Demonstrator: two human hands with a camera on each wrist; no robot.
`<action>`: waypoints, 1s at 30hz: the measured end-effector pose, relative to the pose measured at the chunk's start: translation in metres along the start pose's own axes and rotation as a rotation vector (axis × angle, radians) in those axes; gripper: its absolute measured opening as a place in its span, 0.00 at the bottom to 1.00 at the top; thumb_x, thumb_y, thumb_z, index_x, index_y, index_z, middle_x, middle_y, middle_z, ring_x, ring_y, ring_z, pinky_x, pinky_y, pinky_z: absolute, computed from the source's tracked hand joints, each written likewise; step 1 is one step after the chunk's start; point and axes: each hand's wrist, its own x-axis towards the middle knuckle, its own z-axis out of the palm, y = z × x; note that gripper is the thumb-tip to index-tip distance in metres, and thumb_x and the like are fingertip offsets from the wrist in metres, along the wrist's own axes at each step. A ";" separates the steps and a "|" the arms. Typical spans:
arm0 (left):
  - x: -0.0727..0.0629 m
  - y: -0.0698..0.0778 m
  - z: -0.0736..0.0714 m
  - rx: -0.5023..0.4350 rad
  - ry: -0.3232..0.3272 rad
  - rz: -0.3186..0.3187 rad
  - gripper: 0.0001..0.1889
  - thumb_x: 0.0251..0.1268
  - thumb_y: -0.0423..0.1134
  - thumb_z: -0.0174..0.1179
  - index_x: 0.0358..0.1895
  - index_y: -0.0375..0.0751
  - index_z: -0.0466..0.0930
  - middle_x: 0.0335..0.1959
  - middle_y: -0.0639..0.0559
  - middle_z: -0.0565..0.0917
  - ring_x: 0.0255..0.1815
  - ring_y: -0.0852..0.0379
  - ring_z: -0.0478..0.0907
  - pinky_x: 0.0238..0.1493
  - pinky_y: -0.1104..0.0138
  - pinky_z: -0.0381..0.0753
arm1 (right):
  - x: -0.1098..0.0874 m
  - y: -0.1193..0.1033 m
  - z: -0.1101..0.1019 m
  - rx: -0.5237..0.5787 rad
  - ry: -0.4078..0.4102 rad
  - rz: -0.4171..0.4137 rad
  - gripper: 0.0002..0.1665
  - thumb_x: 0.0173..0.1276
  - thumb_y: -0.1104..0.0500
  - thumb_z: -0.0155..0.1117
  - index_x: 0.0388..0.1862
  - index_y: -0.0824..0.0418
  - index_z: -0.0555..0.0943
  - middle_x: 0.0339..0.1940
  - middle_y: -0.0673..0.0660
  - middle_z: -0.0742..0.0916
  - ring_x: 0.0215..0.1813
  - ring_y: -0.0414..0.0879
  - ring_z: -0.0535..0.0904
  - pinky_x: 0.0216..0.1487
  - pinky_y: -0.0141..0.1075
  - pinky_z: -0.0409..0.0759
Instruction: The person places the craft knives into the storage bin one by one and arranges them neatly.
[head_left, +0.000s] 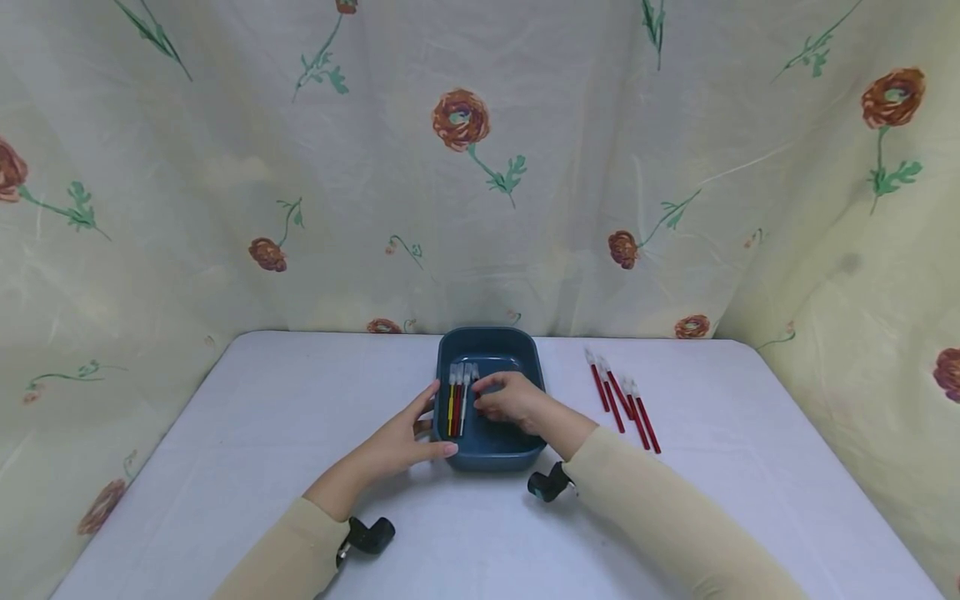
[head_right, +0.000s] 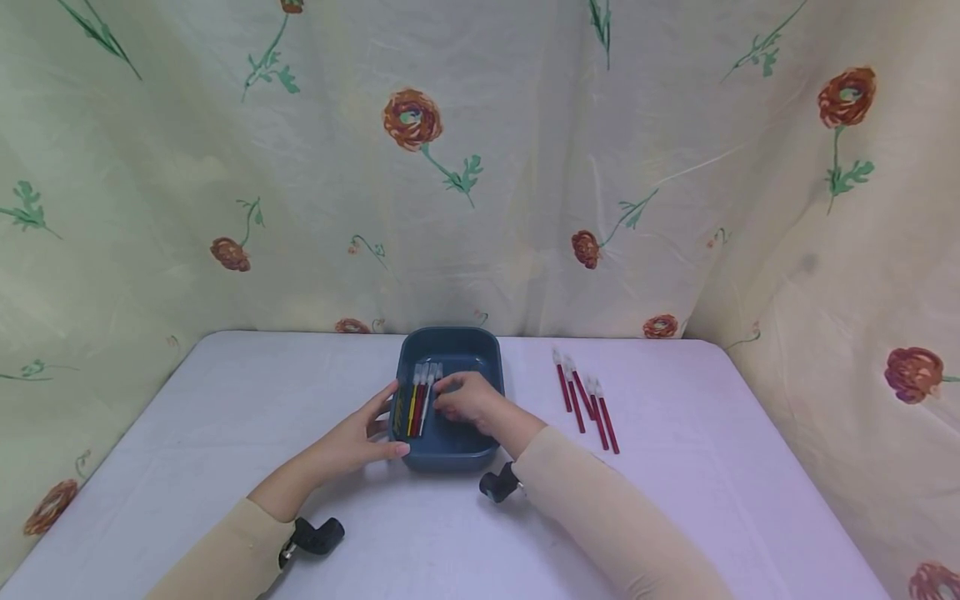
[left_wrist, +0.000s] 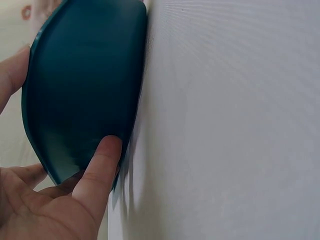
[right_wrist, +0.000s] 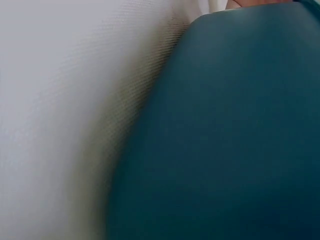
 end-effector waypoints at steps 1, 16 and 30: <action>0.000 0.000 0.000 0.001 -0.002 0.002 0.55 0.58 0.51 0.74 0.82 0.63 0.43 0.79 0.41 0.58 0.75 0.37 0.62 0.64 0.40 0.70 | 0.000 0.000 0.000 -0.001 -0.003 0.002 0.18 0.69 0.67 0.65 0.57 0.65 0.81 0.55 0.62 0.82 0.40 0.48 0.82 0.48 0.38 0.84; -0.001 0.001 -0.001 -0.002 -0.001 0.002 0.55 0.57 0.52 0.74 0.82 0.62 0.44 0.80 0.42 0.57 0.75 0.37 0.62 0.64 0.41 0.71 | 0.003 0.003 0.005 -0.054 0.001 0.011 0.17 0.67 0.68 0.67 0.55 0.63 0.82 0.58 0.63 0.80 0.40 0.48 0.83 0.46 0.39 0.85; -0.001 0.001 -0.001 -0.034 -0.007 0.010 0.55 0.57 0.50 0.74 0.82 0.61 0.45 0.79 0.41 0.58 0.74 0.36 0.63 0.64 0.41 0.71 | -0.004 -0.005 -0.002 -0.147 0.022 -0.026 0.12 0.68 0.66 0.67 0.50 0.61 0.84 0.53 0.61 0.83 0.44 0.51 0.83 0.50 0.43 0.85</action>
